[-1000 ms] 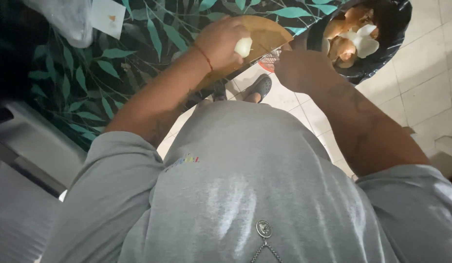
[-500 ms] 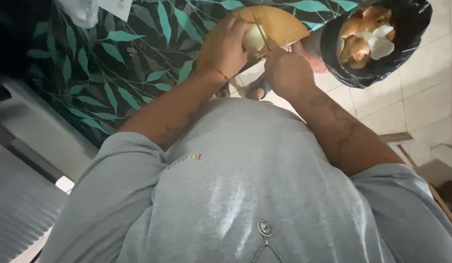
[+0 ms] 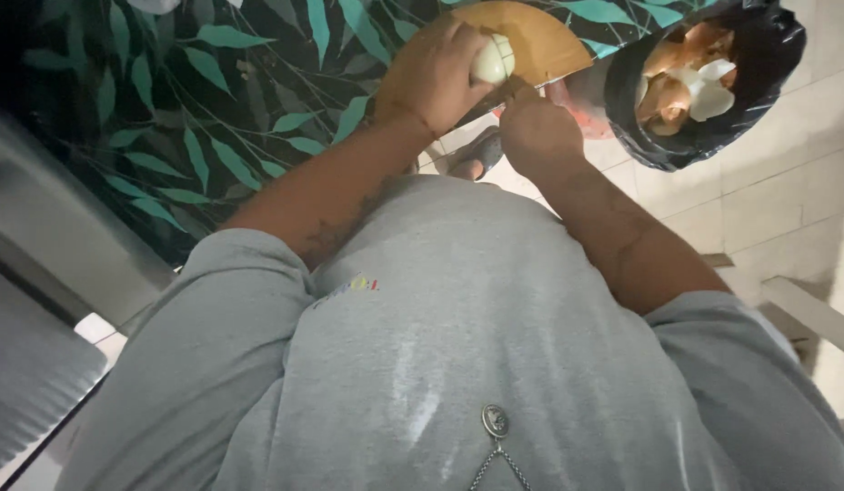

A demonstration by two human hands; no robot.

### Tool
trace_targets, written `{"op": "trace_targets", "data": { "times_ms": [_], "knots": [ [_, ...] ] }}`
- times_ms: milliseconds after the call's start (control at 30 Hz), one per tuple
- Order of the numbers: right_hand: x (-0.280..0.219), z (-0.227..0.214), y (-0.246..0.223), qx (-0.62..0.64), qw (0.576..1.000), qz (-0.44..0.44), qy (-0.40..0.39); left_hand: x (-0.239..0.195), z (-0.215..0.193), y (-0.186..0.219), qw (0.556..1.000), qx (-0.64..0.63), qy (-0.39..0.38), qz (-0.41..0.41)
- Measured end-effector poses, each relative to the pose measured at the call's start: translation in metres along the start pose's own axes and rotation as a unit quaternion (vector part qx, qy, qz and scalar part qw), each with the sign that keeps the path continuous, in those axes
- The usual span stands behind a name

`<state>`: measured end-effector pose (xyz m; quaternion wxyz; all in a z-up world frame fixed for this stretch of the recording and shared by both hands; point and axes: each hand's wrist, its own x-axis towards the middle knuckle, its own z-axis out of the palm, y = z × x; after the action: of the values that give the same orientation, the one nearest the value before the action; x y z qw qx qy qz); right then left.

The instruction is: Peeling the outer skin off several onions using hands and a knife

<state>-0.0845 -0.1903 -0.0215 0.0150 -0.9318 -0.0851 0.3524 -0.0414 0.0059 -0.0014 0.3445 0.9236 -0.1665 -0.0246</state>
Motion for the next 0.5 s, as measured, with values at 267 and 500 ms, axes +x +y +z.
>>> {"op": "trace_targets", "data": {
  "times_ms": [267, 500],
  "knots": [
    [0.003, 0.022, 0.004, -0.218, 0.952, -0.174, 0.127, -0.006, -0.005, -0.010, 0.992, -0.003, 0.059, 0.115],
    [-0.003, -0.019, -0.023, 0.080, 0.993, 0.081, -0.035, -0.004, -0.009, -0.005, 0.992, -0.015, 0.062, 0.105]
  ]
}}
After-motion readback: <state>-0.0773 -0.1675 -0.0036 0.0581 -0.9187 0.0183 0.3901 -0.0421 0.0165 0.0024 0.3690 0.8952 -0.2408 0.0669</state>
